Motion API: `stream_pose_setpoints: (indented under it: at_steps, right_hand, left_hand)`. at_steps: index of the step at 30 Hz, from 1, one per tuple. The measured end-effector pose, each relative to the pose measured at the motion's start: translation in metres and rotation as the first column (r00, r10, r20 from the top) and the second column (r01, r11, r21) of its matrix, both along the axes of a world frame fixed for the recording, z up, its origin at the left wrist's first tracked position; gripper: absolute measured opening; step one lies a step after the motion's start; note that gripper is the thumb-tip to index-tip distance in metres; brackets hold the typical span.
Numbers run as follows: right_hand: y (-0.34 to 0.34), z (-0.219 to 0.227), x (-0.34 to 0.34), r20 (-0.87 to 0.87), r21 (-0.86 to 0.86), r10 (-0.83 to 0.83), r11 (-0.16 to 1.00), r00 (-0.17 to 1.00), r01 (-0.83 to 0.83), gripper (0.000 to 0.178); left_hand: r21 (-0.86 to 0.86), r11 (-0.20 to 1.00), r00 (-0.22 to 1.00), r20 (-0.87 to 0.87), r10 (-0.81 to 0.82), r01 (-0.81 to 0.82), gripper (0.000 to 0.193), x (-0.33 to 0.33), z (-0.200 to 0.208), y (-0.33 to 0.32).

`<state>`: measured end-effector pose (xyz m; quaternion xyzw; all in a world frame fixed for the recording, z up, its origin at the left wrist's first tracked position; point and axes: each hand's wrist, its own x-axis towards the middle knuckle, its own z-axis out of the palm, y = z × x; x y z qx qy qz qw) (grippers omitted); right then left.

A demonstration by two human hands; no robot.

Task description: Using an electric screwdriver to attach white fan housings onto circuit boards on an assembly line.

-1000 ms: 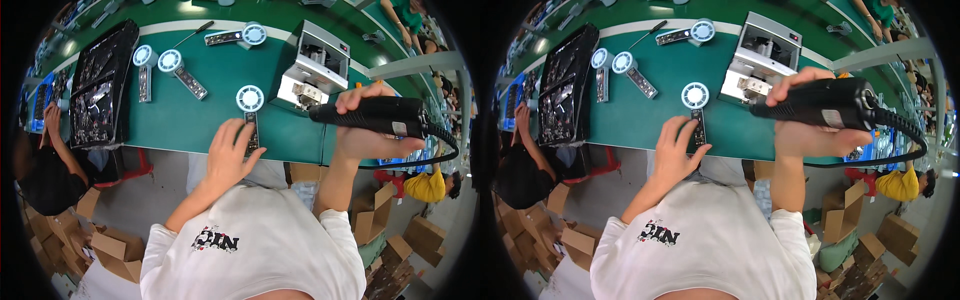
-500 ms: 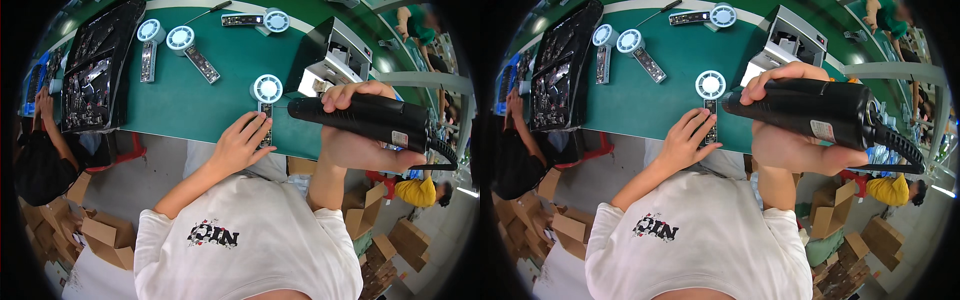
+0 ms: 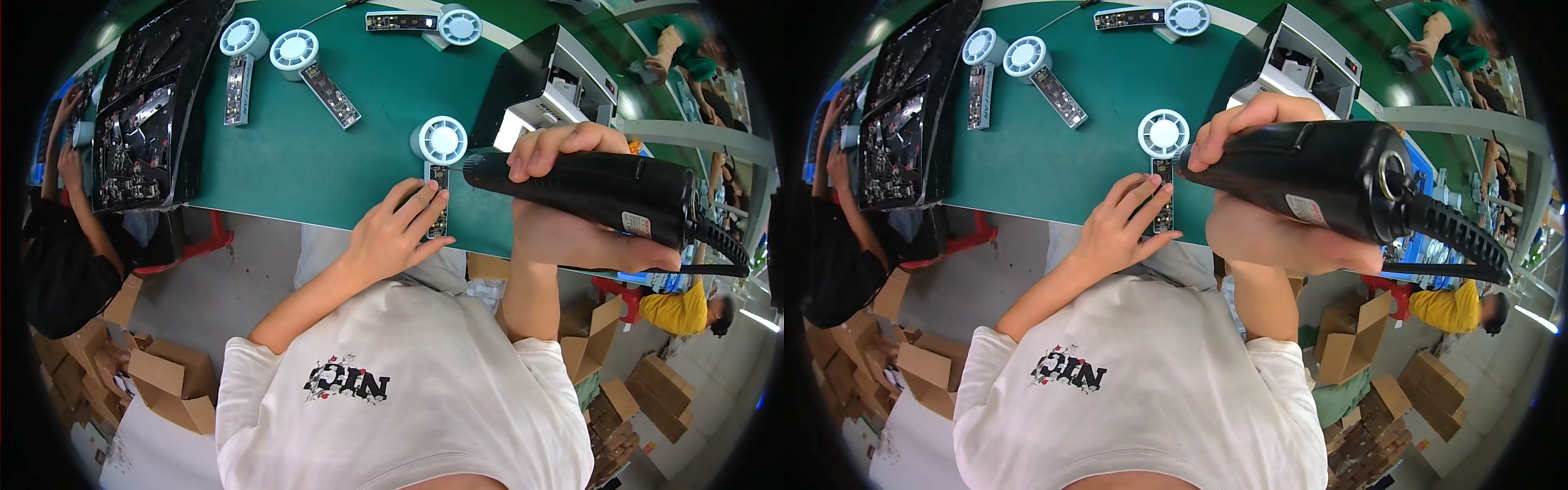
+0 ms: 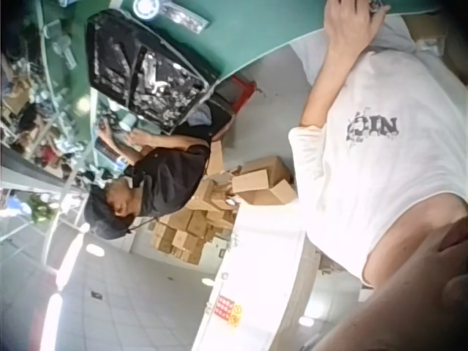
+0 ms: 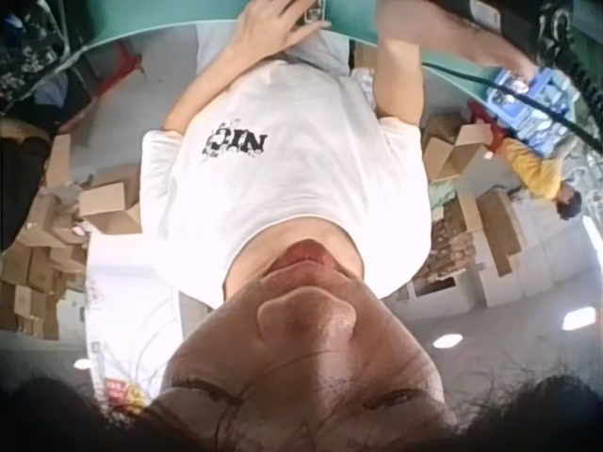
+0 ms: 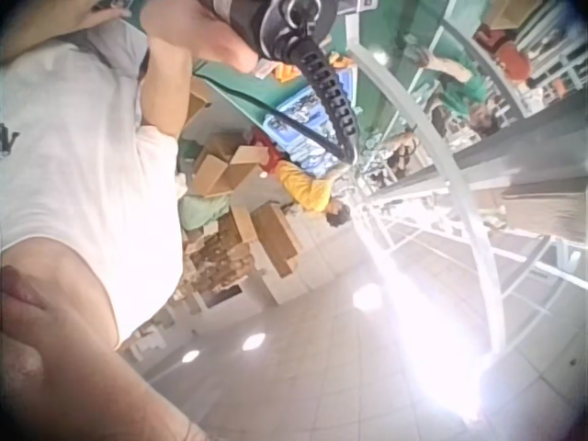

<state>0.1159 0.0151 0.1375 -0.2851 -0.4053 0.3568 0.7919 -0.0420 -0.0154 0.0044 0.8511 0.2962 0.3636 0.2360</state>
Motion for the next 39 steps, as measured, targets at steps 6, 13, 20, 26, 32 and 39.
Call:
stream_pose_setpoints:
  at_steps: [6, 13, 20, 26, 32, 39]
  right_hand:
    - [0.001, -0.006, 0.003, 0.027, 0.077, 0.045, 0.996, 0.999, -0.047, 0.125]
    - [0.004, -0.007, 0.016, 0.231, 0.105, 0.291, 0.941, 0.928, -0.322, 0.131]
    - [0.003, -0.010, 0.019, 0.184, 0.102, 0.420, 0.891, 0.889, -0.442, 0.123]
    - [-0.001, -0.006, 0.011, 0.369, 0.062, 0.259, 0.951, 0.892, -0.302, 0.115]
    - [-0.018, 0.042, 0.054, 0.325, 0.043, 0.092, 0.993, 0.941, -0.112, 0.118]
    - [-0.002, 0.054, 0.092, 0.220, -0.087, -0.306, 0.940, 0.926, 0.331, 0.113]
  left_hand:
    - [-0.006, 1.000, 1.000, 0.000, -0.015, 0.015, 0.062, 0.000, 0.000, 0.000]
    - [-0.055, 0.997, 0.997, -0.029, -0.065, 0.063, 0.057, -0.008, 0.001, 0.003]
    - [-0.076, 0.994, 0.996, -0.001, -0.084, 0.084, 0.056, -0.008, 0.000, 0.005]
    - [-0.103, 0.981, 0.986, -0.003, -0.166, 0.165, 0.057, -0.014, 0.008, 0.013]
    - [-0.131, 0.988, 0.997, 0.019, -0.080, 0.082, 0.059, 0.012, 0.012, 0.002]
    - [-0.157, 0.974, 0.983, 0.064, 0.175, -0.163, 0.052, 0.044, -0.001, -0.018]
